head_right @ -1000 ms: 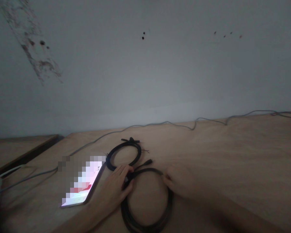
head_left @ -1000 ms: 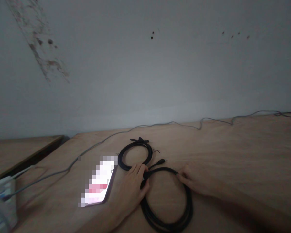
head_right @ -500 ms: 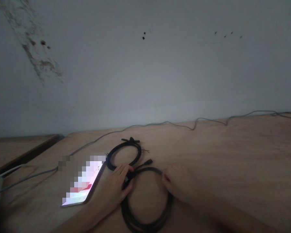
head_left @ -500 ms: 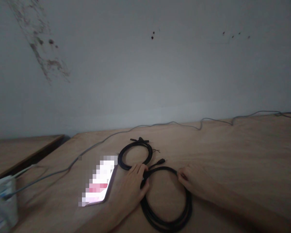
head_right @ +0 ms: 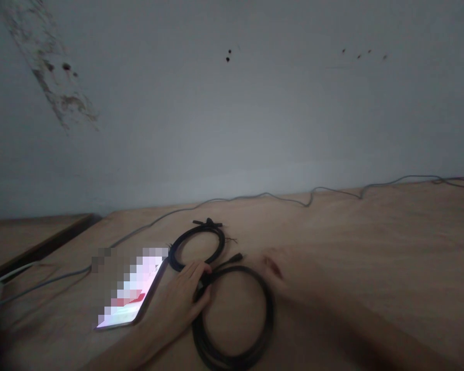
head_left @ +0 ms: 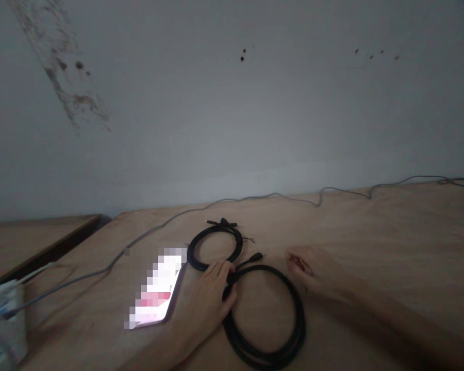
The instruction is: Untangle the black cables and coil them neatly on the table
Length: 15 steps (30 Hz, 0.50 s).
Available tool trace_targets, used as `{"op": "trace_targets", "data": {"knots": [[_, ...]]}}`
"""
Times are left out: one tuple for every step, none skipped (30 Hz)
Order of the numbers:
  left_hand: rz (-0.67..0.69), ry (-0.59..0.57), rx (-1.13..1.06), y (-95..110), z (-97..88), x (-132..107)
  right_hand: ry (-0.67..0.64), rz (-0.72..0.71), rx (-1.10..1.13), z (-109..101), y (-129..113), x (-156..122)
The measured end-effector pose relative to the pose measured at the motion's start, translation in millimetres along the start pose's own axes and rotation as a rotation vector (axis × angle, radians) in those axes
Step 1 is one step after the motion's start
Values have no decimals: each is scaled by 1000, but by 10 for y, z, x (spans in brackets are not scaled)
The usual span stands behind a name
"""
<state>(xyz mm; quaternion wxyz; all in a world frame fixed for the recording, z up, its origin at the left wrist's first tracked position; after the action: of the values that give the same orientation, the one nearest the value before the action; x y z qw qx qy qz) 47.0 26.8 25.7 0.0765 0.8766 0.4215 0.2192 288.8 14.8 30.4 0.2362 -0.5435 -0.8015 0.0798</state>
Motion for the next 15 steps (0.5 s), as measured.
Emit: {"op": "trace_targets", "data": {"knots": [[-7, -7, 1, 3, -2, 3, -9, -25, 9, -40, -6, 2], [-11, -9, 3, 6, -4, 5, -24, -75, 18, -64, -28, -1], [-13, -7, 5, 9, -8, 7, -47, -132, 30, -71, -58, -9], [-12, -1, 6, 12, -11, 8, -69, -198, 46, -69, -95, -23], [-9, 6, 7, 13, -13, 8, -88, -267, 62, -59, -134, -39], [-7, 13, 7, 11, -14, 9, -104, -328, 74, -46, -166, -55], [-4, 18, 7, 8, -12, 8, -116, -367, 75, -29, -182, -64], [-1, 21, 6, 3, -10, 8, -125, -385, 59, -11, -180, -64], [4, 20, 5, 0, -5, 7, -140, -396, 31, 13, -171, -60], [8, 20, 3, -3, -2, 5, -159, -404, -3, 38, -155, -55], [14, 18, 1, -3, 1, 3, -179, -408, -37, 60, -133, -47], [17, 17, 1, -4, 3, 0, -192, -410, -65, 72, -109, -40], [17, 13, 3, -6, 7, -3, -204, -414, -84, 79, -87, -35], [14, 8, 6, -9, 12, -6, -212, -418, -95, 81, -68, -33], [7, 3, 11, -14, 18, -8, -218, -418, -103, 80, -50, -32]]}}
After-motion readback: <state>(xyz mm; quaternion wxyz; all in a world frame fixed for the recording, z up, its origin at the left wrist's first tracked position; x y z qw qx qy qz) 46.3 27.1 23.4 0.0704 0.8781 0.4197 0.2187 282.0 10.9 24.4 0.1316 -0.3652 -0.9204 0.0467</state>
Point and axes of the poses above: each hand's wrist, its own x-axis towards the middle knuckle, its own z-axis out of the palm, y = z × x, the point moved 7 cm from there along x, towards the middle knuckle, and after that the axes turned 2 degrees about z, right-handed, at the moved point
